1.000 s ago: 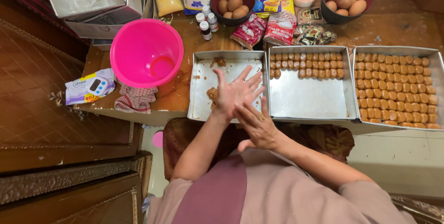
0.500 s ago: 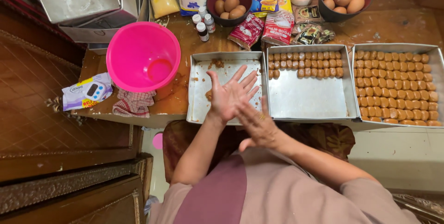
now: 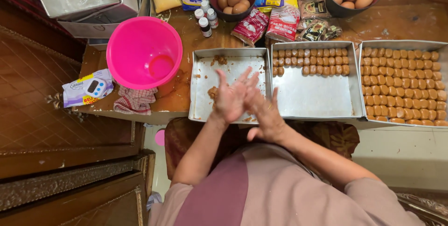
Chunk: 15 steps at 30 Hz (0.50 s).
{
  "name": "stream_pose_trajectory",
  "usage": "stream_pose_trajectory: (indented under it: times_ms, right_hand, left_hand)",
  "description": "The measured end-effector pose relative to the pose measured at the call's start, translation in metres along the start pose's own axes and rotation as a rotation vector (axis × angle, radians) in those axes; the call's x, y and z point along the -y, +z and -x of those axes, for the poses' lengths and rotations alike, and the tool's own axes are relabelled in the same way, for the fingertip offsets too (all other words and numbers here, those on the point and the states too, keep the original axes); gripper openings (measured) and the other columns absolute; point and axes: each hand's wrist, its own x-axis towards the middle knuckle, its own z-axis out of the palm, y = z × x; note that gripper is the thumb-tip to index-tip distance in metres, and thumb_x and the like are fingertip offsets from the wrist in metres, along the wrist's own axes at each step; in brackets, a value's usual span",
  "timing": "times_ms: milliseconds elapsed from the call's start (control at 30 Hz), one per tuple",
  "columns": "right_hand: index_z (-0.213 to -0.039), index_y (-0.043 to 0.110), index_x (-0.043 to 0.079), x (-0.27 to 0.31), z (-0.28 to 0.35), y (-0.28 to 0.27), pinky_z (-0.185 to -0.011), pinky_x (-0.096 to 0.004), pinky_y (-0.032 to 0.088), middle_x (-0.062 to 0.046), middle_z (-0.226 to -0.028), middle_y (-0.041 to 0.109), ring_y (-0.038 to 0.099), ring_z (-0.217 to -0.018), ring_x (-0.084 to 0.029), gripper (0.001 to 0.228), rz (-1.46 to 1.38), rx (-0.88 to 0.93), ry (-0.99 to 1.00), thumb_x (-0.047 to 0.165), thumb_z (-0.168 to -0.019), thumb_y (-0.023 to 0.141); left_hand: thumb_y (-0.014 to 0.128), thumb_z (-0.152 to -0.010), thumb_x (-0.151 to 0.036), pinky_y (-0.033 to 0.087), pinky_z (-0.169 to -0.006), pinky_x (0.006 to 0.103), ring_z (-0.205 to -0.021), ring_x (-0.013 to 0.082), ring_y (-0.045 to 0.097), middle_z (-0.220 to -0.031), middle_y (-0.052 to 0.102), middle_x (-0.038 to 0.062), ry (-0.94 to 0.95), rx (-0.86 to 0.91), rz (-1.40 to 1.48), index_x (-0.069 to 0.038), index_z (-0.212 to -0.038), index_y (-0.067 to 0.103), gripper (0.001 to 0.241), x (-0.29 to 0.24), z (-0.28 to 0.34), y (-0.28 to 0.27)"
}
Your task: Shaping small pieces of dough into balls and placing them in a baking tray
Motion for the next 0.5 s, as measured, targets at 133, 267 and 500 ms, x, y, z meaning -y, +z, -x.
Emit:
stream_pose_trajectory:
  times_ms: [133,267,500]
  right_hand:
    - [-0.163,0.020,0.003,0.000,-0.040,-0.015,-0.117,-0.069,-0.011,-0.022,-0.166,0.027,0.021,-0.154,-0.041,0.116,-0.109,0.019,0.316,0.087,-0.085,0.010]
    - [-0.159,0.032,0.001,0.035,-0.043,-0.016,-0.122,-0.067,-0.004,-0.025,-0.167,0.024,0.013,-0.156,-0.043,0.122,0.035,0.020,0.128,0.091,-0.079,0.015]
    - [-0.161,0.021,-0.004,0.008,-0.020,-0.015,-0.118,-0.071,-0.005,-0.028,-0.163,0.030,0.025,-0.152,-0.044,0.128,-0.029,-0.012,0.195,0.092,-0.077,0.014]
  left_hand:
    - [0.021,-0.079,-0.101,0.041,-0.116,0.0542,-0.120,0.0231,0.063,-0.159,0.039,0.017,-0.141,0.086,-0.045,-0.017,-0.165,0.020,0.120,0.056,-0.011,-0.023]
    - [0.017,-0.079,-0.099,0.012,-0.124,0.0542,-0.150,0.0376,0.018,-0.166,0.016,0.018,-0.021,0.020,0.112,-0.013,-0.163,0.023,0.120,0.028,-0.018,-0.006]
    - [0.019,-0.063,-0.108,0.011,-0.126,0.0590,-0.154,0.0371,0.022,-0.168,0.022,0.019,-0.089,0.053,0.091,-0.018,-0.166,0.013,0.137,0.029,-0.015,-0.024]
